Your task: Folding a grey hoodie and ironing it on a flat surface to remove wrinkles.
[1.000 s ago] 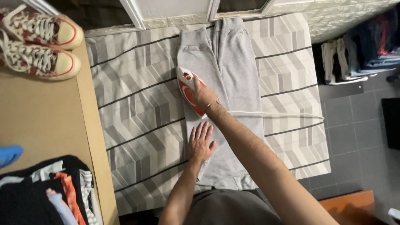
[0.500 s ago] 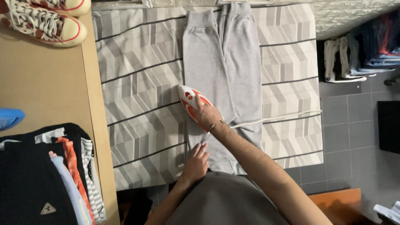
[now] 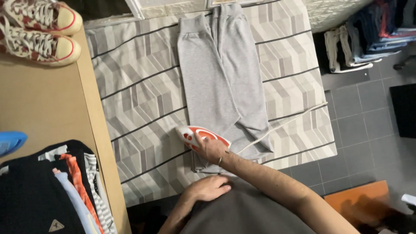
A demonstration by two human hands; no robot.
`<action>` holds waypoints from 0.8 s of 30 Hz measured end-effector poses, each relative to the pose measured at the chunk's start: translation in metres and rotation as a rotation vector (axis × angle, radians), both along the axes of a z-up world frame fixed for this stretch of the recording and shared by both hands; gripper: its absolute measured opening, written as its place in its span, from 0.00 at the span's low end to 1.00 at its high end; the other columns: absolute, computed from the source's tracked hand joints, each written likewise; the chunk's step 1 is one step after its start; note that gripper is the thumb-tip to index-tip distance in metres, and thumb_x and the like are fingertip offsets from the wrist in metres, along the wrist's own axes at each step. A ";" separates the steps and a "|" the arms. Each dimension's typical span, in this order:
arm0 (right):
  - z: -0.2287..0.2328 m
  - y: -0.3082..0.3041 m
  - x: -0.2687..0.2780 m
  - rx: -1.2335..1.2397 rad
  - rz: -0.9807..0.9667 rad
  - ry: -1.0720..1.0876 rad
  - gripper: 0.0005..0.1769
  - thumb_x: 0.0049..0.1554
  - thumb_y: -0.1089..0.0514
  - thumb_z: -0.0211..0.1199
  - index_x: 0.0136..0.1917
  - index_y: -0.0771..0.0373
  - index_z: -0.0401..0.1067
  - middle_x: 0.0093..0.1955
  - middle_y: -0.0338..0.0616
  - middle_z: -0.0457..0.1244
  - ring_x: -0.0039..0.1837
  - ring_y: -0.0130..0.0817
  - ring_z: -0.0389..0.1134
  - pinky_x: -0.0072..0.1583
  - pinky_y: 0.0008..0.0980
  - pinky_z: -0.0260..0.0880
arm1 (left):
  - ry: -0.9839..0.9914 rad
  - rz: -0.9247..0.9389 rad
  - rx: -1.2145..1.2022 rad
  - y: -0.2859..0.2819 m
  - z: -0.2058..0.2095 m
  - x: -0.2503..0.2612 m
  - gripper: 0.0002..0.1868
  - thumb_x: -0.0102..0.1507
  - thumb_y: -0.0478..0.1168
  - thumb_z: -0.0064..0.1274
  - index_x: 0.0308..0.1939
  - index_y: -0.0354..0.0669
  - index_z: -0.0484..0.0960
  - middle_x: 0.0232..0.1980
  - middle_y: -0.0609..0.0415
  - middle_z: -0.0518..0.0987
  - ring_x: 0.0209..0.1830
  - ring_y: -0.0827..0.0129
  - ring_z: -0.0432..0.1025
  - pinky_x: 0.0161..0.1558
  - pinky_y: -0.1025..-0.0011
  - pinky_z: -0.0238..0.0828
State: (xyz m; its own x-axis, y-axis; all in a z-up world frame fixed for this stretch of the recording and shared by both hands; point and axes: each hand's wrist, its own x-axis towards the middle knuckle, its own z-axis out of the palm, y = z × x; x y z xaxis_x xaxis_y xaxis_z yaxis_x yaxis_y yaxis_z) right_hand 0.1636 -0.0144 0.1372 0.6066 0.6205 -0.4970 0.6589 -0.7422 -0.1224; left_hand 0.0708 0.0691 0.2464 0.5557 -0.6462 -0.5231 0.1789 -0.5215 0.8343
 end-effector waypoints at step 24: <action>0.122 -0.125 0.081 0.236 -0.233 0.255 0.37 0.61 0.44 0.56 0.79 0.55 0.52 0.49 0.66 0.70 0.51 0.66 0.73 0.56 0.63 0.74 | -0.810 1.016 0.530 0.017 -0.142 0.118 0.23 0.64 0.28 0.44 0.64 0.30 0.74 0.73 0.32 0.66 0.72 0.41 0.64 0.70 0.51 0.63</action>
